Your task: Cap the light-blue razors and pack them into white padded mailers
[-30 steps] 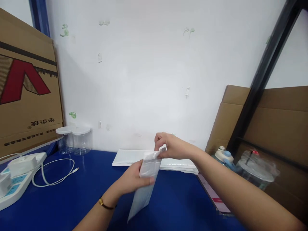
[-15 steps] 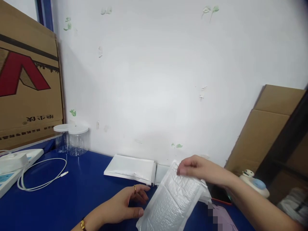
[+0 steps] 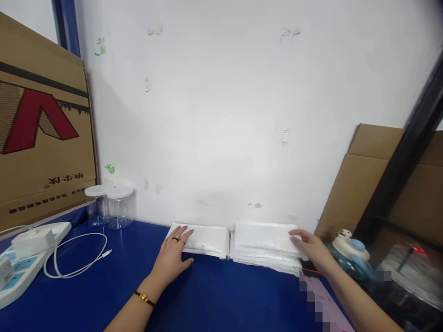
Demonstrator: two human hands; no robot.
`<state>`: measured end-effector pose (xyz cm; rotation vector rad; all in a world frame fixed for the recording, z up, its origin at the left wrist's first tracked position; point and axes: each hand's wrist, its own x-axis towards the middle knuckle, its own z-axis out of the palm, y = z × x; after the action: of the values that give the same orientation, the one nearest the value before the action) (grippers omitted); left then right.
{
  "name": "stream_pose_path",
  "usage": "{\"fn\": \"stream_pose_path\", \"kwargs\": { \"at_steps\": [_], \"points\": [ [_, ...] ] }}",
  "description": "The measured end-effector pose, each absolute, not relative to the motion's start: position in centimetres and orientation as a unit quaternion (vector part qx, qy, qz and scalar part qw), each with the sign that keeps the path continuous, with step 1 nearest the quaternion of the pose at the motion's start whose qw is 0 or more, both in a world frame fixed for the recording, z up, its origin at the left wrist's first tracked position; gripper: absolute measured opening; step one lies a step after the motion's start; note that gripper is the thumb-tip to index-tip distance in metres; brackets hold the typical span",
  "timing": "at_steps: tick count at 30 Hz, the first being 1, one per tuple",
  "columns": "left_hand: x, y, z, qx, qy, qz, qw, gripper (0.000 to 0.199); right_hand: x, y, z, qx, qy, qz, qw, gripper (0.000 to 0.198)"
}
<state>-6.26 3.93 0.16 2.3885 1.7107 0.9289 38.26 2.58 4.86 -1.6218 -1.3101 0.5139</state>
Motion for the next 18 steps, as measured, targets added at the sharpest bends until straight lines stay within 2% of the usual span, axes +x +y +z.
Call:
{"fn": "stream_pose_path", "kwargs": {
  "at_steps": [2, 5, 7, 9, 10, 14, 16, 18],
  "points": [
    [-6.9, 4.4, -0.6, 0.783, 0.565, 0.259, 0.007, 0.067, 38.1, 3.2, 3.4, -0.708, -0.586, 0.128, 0.372, 0.018],
    [-7.3, 4.9, -1.2, 0.797, 0.556, 0.236, 0.012, 0.053, 36.6, 3.4, 3.7, -0.765, -0.585, 0.022, 0.270, 0.020],
    [-7.5, 5.1, -1.2, 0.802, 0.547, 0.239, 0.020, 0.046, 34.6, 2.8, 4.6, -0.778, -0.564, -0.047, 0.272, 0.025],
    [-7.6, 5.4, -1.1, 0.800, 0.543, 0.253, 0.025, 0.040, 31.7, 1.8, 5.3, -0.743, -0.578, -0.052, 0.333, 0.028],
    [-7.7, 5.5, -1.0, 0.798, 0.542, 0.262, 0.028, 0.038, 29.8, 1.4, 5.4, -0.711, -0.596, -0.002, 0.373, 0.029],
    [-7.8, 5.8, -1.2, 0.785, 0.542, 0.297, 0.048, 0.037, 21.7, 0.5, 4.0, -0.591, -0.549, 0.358, 0.471, 0.037],
    [-7.8, 5.9, -1.4, 0.764, 0.556, 0.325, 0.042, 0.037, 18.4, 1.2, 3.2, -0.590, -0.471, 0.418, 0.506, 0.037],
    [-7.8, 6.0, -1.6, 0.724, 0.587, 0.360, 0.035, 0.043, 16.3, 2.5, 2.8, -0.598, -0.441, 0.422, 0.520, 0.035]
  ]
}}
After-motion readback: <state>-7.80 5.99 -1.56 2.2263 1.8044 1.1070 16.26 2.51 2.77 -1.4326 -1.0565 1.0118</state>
